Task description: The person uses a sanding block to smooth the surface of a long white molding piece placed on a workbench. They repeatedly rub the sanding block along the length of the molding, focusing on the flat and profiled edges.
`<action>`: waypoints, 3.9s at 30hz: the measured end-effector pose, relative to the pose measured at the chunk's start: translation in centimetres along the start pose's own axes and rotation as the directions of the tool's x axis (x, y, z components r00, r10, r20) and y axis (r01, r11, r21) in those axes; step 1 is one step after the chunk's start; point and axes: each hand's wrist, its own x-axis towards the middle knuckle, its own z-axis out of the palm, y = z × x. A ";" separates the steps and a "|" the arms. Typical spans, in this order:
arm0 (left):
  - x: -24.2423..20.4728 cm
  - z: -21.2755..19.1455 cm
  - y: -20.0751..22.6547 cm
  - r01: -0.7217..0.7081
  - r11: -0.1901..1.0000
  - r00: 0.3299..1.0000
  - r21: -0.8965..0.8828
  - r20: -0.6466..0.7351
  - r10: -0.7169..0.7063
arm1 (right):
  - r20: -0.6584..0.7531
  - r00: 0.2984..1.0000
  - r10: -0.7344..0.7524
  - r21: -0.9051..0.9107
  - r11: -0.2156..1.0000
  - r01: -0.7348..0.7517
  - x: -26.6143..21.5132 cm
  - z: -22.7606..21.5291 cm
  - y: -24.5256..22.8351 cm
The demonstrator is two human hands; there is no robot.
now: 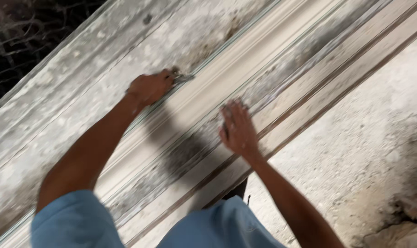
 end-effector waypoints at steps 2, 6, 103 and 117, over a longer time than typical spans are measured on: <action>7.3 -4.8 2.3 -0.034 0.999 0.993 -0.029 -0.112 0.031 | 0.037 0.999 0.031 0.037 0.999 -0.032 0.0 -0.2 0.1; 19.3 -14.1 5.9 -0.130 0.991 0.961 0.019 -0.242 0.131 | 0.026 1.000 0.004 0.168 0.986 -0.008 0.1 -0.7 0.3; 79.1 -62.9 21.4 0.426 0.826 0.901 -0.368 0.091 -0.424 | -0.008 0.989 0.149 -0.079 0.986 -0.150 28.4 -28.7 88.1; 75.2 -56.2 27.7 0.155 0.971 0.937 -0.180 -0.286 -0.202 | -0.079 0.992 0.100 -0.063 0.992 -0.105 28.4 -29.0 88.4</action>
